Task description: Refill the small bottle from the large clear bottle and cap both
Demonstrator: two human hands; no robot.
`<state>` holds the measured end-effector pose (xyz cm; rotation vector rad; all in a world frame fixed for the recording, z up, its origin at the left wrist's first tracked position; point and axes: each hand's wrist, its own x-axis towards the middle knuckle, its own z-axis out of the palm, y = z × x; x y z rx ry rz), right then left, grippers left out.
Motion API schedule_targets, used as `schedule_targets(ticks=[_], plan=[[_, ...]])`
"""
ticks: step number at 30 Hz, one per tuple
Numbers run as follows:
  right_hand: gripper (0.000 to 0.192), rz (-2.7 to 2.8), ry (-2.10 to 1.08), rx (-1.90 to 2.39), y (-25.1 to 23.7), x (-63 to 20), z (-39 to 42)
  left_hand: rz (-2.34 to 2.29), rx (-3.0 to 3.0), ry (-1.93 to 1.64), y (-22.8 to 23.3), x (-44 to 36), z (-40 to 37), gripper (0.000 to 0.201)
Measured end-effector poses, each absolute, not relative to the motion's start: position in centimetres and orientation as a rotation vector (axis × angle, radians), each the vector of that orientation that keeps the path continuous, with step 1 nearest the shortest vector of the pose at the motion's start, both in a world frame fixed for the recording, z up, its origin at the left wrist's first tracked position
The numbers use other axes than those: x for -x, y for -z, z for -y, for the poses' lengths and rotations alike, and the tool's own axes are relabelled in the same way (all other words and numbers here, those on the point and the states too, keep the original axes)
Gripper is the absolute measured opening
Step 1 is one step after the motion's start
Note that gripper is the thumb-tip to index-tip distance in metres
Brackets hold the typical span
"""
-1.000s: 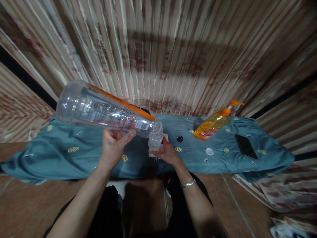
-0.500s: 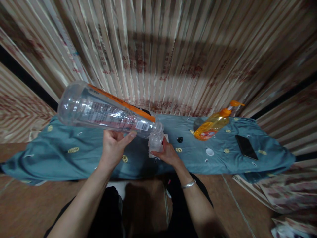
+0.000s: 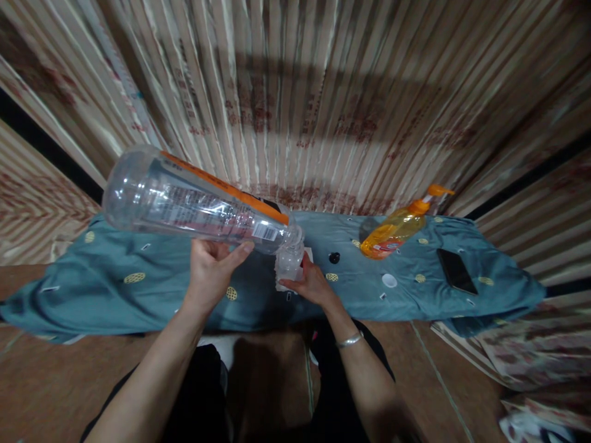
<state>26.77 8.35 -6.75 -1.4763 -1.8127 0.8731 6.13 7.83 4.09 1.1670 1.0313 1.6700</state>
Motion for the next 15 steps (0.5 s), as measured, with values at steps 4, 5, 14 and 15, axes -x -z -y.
schedule_targets(ticks=[4, 5, 14, 15], plan=[[0.090, 1.818, -0.866, 1.480, 6.74, -26.78, -8.39, -1.045, -1.167, -1.665, -4.02, -6.06, -7.77, 0.044], [0.090, 1.822, -0.863, 1.479, 6.76, -26.78, -8.41, -1.036, -1.164, -1.666, -4.00, -6.05, -7.77, 0.044], [0.091, 1.823, -0.851, 1.485, 6.81, -26.76, -8.40, -1.050, -1.175, -1.660, -3.83, -5.94, -7.77, 0.043], [0.090, 1.822, -0.852, 1.482, 6.80, -26.77, -8.40, -1.058, -1.175, -1.660, -3.85, -5.95, -7.75, 0.042]])
